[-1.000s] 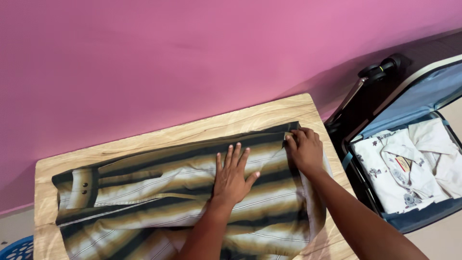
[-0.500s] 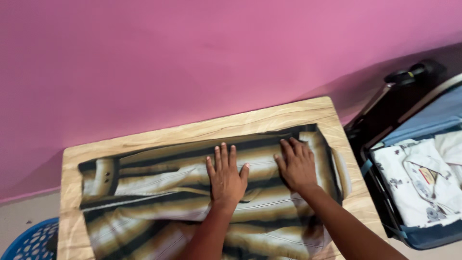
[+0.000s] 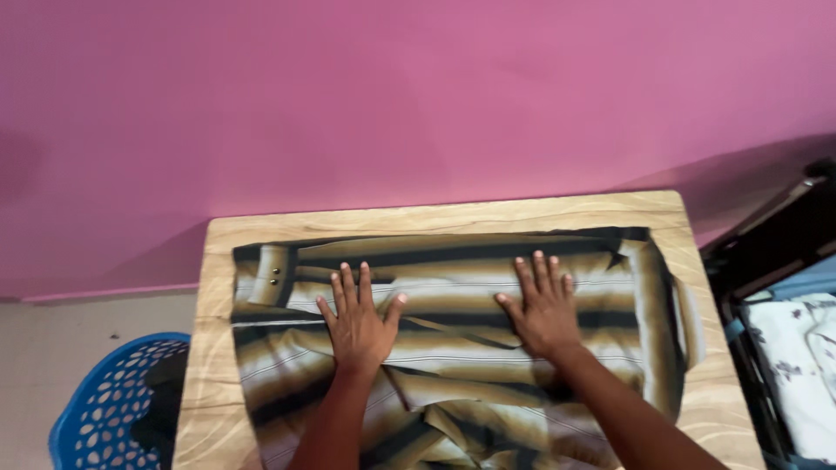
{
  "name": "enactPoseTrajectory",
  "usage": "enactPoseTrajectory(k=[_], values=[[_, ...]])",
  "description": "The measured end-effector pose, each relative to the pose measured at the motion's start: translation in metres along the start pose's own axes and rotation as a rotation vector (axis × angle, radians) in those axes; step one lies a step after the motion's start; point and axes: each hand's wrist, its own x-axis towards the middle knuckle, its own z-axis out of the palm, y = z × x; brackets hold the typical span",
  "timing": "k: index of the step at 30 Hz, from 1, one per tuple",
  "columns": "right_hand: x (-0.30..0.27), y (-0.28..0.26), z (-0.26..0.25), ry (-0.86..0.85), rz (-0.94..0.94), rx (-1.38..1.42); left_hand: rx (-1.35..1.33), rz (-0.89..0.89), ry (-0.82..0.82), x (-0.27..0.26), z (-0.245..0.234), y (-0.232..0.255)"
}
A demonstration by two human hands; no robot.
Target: The person takes a striped shirt from a basket, spreads it out on a table, and folds it.
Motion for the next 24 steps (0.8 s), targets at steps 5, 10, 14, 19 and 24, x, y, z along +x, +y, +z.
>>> enactPoseTrajectory(k=[5, 10, 14, 19, 24], values=[[0.022, 0.005, -0.01, -0.09, 0.021, -0.009, -0.009, -0.036, -0.129, -0.013, -0.022, -0.003], [0.027, -0.01, 0.0, -0.014, 0.074, -0.069, -0.026, -0.067, -0.075, -0.007, -0.028, -0.024], [0.003, -0.038, 0.017, 0.002, -0.042, -0.069, -0.023, -0.125, -0.009, -0.004, -0.022, -0.054], [-0.012, -0.053, 0.024, 0.075, -0.022, -0.045, -0.051, -0.075, -0.097, 0.007, -0.025, -0.068], [-0.012, -0.064, 0.026, 0.087, 0.043, -0.075, -0.006, -0.002, -0.133, 0.028, -0.033, -0.07]])
